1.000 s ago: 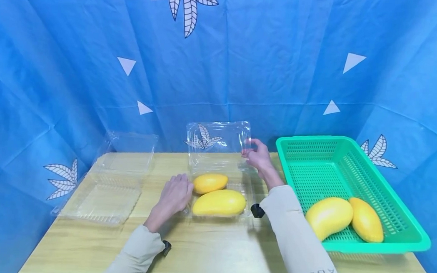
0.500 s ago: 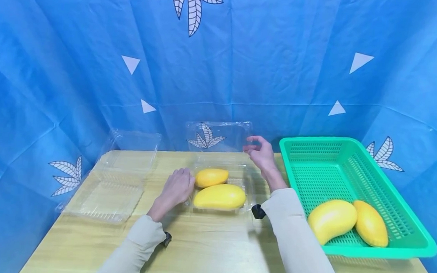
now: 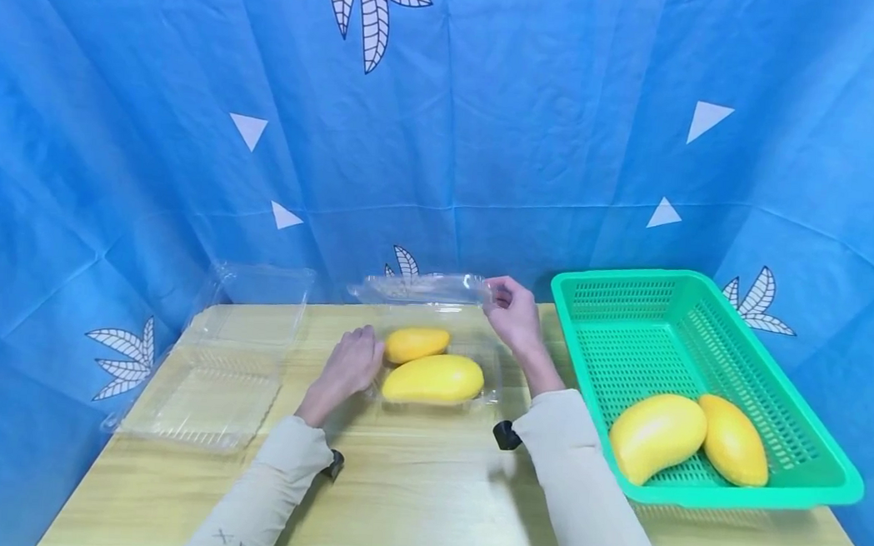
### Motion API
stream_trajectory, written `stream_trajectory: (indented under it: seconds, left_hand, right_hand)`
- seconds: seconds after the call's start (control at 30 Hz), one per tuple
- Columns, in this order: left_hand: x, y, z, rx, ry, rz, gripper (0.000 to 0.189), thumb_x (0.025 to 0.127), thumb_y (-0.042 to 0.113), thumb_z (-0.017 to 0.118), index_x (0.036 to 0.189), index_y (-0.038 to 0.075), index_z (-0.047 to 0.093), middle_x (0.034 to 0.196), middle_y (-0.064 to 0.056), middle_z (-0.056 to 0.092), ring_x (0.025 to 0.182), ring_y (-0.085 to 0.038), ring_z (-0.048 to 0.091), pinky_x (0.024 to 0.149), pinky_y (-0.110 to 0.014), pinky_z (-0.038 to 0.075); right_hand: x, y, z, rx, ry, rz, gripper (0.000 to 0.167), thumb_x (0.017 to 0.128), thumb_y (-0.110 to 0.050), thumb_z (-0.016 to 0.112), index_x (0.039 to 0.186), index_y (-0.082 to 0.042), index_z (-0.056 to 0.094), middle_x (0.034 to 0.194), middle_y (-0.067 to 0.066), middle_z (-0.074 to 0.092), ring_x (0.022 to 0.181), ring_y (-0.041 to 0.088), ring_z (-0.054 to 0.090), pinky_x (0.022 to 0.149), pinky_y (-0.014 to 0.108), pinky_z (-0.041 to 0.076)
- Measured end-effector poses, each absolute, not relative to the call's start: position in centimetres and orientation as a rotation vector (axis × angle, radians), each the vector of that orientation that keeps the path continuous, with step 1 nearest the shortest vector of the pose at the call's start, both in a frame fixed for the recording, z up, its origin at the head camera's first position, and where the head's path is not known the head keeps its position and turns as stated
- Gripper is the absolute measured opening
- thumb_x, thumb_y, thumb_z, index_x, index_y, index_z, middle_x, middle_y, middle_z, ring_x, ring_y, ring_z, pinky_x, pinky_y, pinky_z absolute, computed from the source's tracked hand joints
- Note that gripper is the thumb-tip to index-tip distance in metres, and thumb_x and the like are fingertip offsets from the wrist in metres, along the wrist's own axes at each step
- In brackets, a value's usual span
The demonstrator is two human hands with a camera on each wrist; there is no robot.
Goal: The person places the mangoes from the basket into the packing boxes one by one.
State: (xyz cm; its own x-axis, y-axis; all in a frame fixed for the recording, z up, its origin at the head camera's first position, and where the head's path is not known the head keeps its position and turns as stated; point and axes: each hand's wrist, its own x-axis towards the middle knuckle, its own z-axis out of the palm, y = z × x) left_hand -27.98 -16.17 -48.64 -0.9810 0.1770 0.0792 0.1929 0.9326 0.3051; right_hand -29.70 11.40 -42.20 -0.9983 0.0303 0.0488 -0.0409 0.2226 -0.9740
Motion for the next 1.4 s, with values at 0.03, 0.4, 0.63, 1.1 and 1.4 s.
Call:
stream_trajectory:
  seconds: [0.03,0.4,0.63,1.1,1.4]
  left_hand:
    - [-28.1,-16.2,-48.7,-0.283,-3.041,-0.491,0.037,0.107,0.022,0.033,0.106,-0.008,0.055,0.09,-0.018,0.053,0.085,-0.035,0.052,0.081,-0.049,0.049]
    - [-29.7,-16.8,-48.6,-0.274,-3.031,-0.514,0.05,0.108,0.026,0.028,0.127,-0.011,0.055,0.108,-0.025,0.06,0.093,-0.038,0.054,0.084,-0.05,0.049]
    - [-30.5,-16.4,-48.2,-0.226,-3.061,-0.624,0.049,0.108,0.03,0.028,0.128,-0.008,0.052,0.113,-0.025,0.06,0.106,-0.044,0.057,0.092,-0.056,0.049]
    - [-31.2,-18.6,-49.0,-0.338,-2.911,-1.398,0.042,0.112,0.031,0.031,0.133,-0.001,0.049,0.085,-0.009,0.052,0.075,-0.022,0.051,0.075,-0.04,0.05]
    - [-29.7,-19.8,-48.1,-0.23,-2.824,-1.814,0.027,0.113,0.019,0.03,0.1,0.002,0.048,0.078,-0.007,0.053,0.064,-0.019,0.055,0.06,-0.032,0.049]
  right_hand:
    - [-29.6,11.3,-42.3,0.018,-2.418,1.906,0.033,0.095,0.005,0.06,0.128,0.006,0.06,0.13,0.026,0.064,0.124,0.037,0.06,0.096,0.031,0.052]
    - [-28.2,10.9,-43.1,0.164,-2.409,1.841,0.044,0.094,0.008,0.062,0.138,0.004,0.057,0.143,0.023,0.056,0.137,0.035,0.05,0.112,0.044,0.04]
    - [-26.7,11.1,-44.0,0.236,-2.43,1.803,0.056,0.091,0.011,0.063,0.145,0.006,0.049,0.152,0.024,0.046,0.145,0.041,0.037,0.117,0.049,0.031]
    - [-25.2,11.0,-45.8,0.298,-2.563,1.648,0.075,0.089,-0.001,0.074,0.155,-0.003,0.037,0.163,0.018,0.033,0.15,0.04,0.027,0.119,0.049,0.026]
    - [-24.9,11.0,-46.0,0.322,-2.613,1.601,0.081,0.089,-0.007,0.077,0.157,-0.006,0.035,0.164,0.018,0.029,0.15,0.041,0.027,0.119,0.05,0.027]
